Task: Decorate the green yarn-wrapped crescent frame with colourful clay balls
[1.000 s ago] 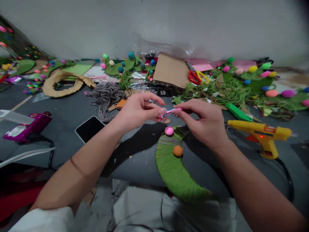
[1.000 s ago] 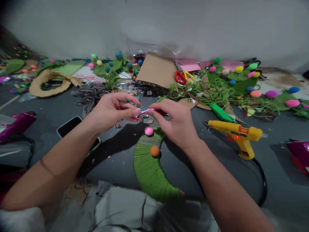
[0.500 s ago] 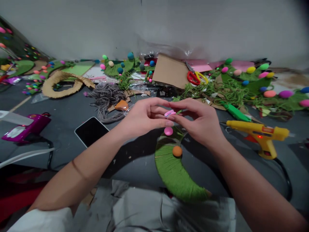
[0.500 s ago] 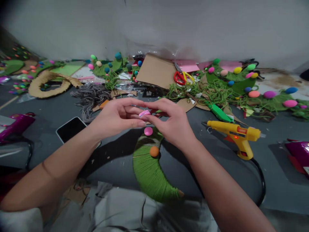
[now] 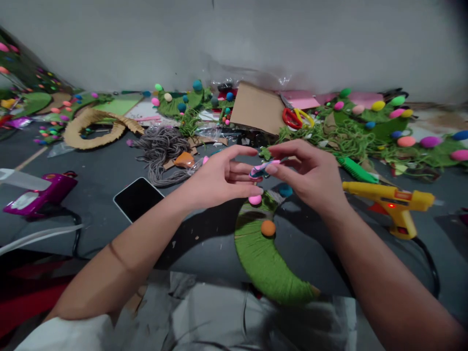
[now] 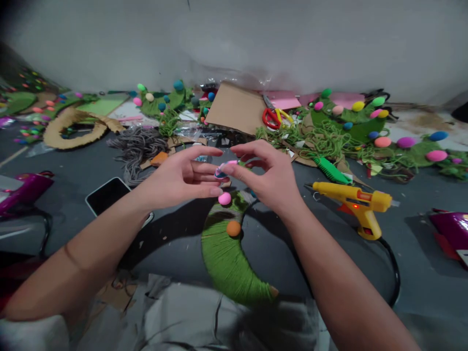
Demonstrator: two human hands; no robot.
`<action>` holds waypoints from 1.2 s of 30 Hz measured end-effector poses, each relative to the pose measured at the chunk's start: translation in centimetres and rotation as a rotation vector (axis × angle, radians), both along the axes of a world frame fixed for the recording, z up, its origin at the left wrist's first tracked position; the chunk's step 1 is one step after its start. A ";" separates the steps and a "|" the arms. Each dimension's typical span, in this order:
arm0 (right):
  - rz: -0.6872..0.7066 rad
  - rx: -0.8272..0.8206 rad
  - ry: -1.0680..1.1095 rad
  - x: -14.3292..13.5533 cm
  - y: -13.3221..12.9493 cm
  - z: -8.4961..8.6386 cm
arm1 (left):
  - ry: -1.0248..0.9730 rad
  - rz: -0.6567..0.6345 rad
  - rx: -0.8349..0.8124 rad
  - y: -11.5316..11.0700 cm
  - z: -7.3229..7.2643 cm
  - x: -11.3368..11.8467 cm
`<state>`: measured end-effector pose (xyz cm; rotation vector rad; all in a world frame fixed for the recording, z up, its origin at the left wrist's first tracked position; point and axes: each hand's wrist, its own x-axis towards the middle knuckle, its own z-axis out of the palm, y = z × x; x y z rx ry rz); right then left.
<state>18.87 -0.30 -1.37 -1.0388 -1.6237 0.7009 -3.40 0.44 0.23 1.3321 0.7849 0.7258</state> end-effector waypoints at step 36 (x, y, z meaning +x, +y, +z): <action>0.112 -0.148 0.350 0.0 0.1 0.0 | -0.337 -0.189 -0.327 1.1 2.3 -1.4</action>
